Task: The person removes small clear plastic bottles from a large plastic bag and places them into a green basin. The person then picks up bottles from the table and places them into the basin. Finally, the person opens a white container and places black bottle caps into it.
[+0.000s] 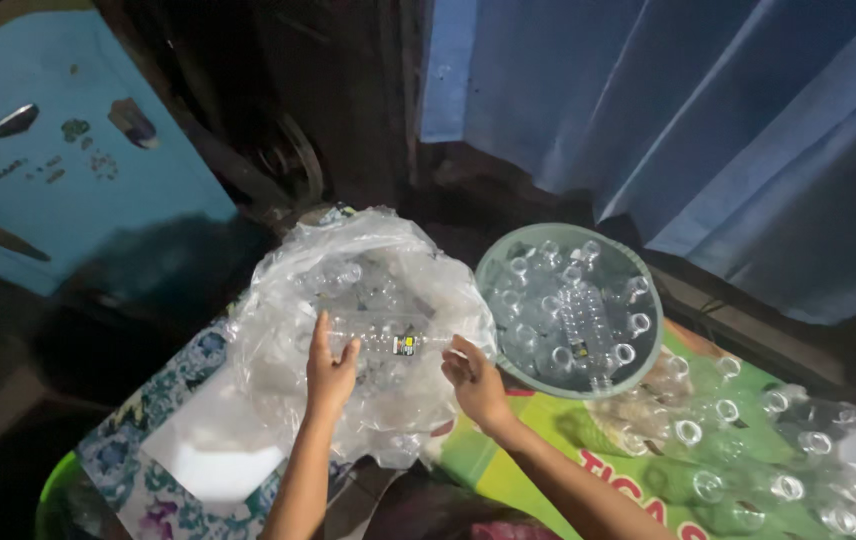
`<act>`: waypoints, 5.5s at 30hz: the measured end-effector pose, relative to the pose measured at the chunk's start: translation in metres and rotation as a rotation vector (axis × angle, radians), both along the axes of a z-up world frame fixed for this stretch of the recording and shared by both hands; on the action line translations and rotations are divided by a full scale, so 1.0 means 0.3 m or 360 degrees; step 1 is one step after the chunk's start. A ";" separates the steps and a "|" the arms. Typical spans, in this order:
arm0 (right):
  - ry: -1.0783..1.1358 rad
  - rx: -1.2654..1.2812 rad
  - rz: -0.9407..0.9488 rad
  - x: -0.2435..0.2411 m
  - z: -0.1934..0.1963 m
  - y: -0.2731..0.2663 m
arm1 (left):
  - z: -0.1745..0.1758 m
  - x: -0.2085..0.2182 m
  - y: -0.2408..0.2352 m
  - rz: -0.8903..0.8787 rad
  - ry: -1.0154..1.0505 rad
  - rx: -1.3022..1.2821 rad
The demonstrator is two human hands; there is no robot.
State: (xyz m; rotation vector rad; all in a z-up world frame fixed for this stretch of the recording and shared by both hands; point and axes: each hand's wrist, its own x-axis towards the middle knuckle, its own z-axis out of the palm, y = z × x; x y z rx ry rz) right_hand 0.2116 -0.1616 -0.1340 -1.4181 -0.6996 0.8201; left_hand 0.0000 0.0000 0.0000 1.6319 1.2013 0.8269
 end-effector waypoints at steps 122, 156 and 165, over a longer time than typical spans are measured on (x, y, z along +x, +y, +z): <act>-0.1046 -0.0306 -0.0645 0.124 0.514 0.289 | 0.349 -0.306 0.487 0.0308 0.0926 0.0968; -0.0900 -0.0242 -0.1591 0.373 0.446 -0.517 | 0.223 0.193 -0.245 -0.0945 0.0457 0.1136; -0.0451 0.0080 -0.0644 0.019 0.852 -0.179 | 0.223 0.034 -0.161 -0.0779 0.1386 0.0776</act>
